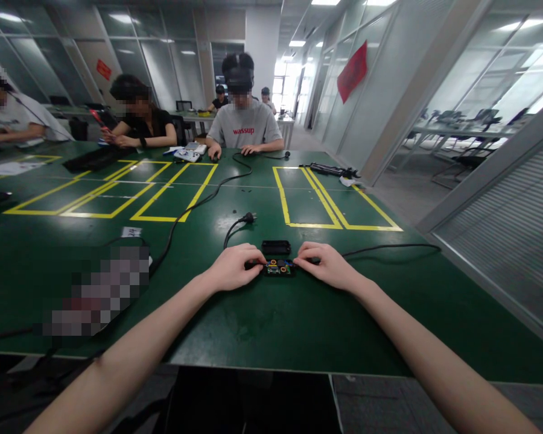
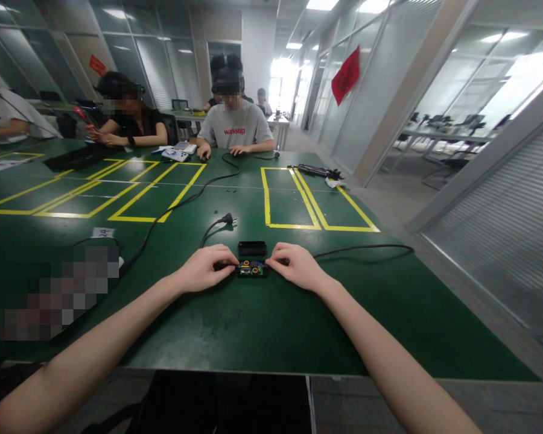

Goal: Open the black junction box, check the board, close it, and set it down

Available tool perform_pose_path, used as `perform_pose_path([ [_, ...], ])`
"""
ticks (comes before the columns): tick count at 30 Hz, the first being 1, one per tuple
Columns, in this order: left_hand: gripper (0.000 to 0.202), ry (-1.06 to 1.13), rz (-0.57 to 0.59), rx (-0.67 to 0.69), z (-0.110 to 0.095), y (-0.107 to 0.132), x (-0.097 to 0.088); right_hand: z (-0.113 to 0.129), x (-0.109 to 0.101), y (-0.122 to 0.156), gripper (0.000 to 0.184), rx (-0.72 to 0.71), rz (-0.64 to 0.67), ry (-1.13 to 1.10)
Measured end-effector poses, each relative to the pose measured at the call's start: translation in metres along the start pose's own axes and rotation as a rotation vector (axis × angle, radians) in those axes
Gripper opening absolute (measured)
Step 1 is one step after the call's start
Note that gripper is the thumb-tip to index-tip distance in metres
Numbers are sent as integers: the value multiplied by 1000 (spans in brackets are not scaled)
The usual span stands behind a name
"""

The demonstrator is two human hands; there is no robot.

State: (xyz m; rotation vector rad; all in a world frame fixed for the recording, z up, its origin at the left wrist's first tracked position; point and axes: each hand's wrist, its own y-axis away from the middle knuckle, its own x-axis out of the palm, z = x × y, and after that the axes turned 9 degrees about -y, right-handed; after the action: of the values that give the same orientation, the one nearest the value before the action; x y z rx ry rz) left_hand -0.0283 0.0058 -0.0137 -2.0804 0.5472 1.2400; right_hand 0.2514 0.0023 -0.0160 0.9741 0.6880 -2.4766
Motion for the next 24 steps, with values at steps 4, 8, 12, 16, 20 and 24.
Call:
perform_pose_path([
  [4, 15, -106, -45, 2, -1, -3, 3, -5, 3, -2, 34, 4, -77, 37],
  [8, 16, -103, -29, 33, 0, -4, 4, -6, 2, -3, 36, 2, -30, -14],
  [12, 15, -130, -28, 35, 1, -4, 4, -7, 2, -4, 38, 8, -70, 24],
  [16, 15, -163, -49, 15, 0, -3, 4, -13, 7, -5, 30, 68, -179, 132],
  [20, 15, -116, -85, -38, 0, -5, 6, -22, 14, -7, 32, 93, -260, 212],
  [24, 37, -119, -69, -148, 2, -7, 8, -26, 19, -9, 28, 56, -218, 173],
])
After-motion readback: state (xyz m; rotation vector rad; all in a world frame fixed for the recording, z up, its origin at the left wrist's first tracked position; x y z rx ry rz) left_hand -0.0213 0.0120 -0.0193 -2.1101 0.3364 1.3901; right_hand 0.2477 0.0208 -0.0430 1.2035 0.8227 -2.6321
